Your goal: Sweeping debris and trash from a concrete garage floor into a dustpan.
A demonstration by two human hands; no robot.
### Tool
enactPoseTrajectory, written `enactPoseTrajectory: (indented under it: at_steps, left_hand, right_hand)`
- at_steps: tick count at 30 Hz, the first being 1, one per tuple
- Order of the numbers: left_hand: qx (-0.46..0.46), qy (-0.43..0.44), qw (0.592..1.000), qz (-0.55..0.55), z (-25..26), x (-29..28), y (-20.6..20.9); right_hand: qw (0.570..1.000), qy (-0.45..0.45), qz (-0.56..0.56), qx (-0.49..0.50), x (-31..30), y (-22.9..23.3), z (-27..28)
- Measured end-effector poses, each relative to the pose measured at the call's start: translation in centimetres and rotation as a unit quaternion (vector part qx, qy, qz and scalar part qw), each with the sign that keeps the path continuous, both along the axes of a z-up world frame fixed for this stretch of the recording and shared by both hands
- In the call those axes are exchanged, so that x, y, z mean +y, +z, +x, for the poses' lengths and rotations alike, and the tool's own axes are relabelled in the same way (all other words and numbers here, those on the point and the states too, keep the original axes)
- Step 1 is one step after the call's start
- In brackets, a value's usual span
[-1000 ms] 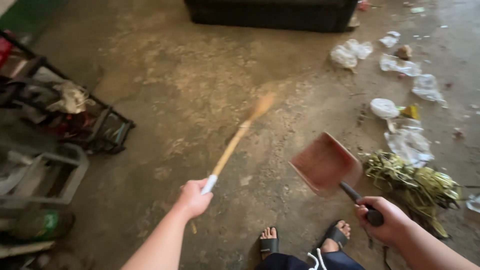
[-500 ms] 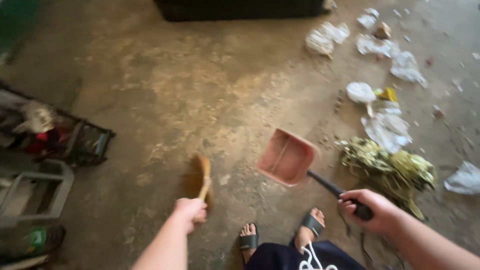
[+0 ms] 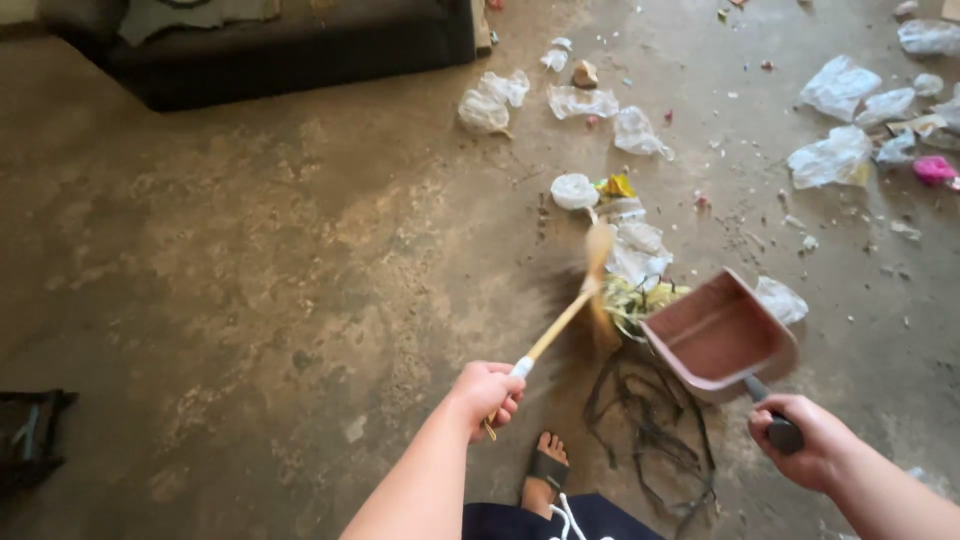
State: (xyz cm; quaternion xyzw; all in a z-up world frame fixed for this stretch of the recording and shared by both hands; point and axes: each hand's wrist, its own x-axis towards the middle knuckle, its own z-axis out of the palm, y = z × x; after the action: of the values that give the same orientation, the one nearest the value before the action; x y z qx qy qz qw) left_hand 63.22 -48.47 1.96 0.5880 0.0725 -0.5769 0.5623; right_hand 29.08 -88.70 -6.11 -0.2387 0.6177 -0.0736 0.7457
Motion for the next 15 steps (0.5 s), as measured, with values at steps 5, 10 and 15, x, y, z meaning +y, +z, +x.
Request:
enactPoseTrajectory:
  at_steps: [5, 10, 15]
  left_hand:
    - [-0.094, -0.025, 0.995, 0.002, 2.6, 1.4, 2.1]
    - [-0.134, 0.039, 0.989, 0.040, 7.9, 8.5, 0.2]
    - [-0.160, 0.197, 0.961, 0.112, 10.6, 18.2, -0.2]
  right_hand:
    - [0.997, -0.071, 0.029, 0.004, -1.1, -1.5, 2.2]
    - [0.998, 0.047, 0.039, 0.006, 0.6, -2.2, 9.8]
    - [0.988, 0.118, 0.095, -0.022, 7.1, 1.5, 18.9]
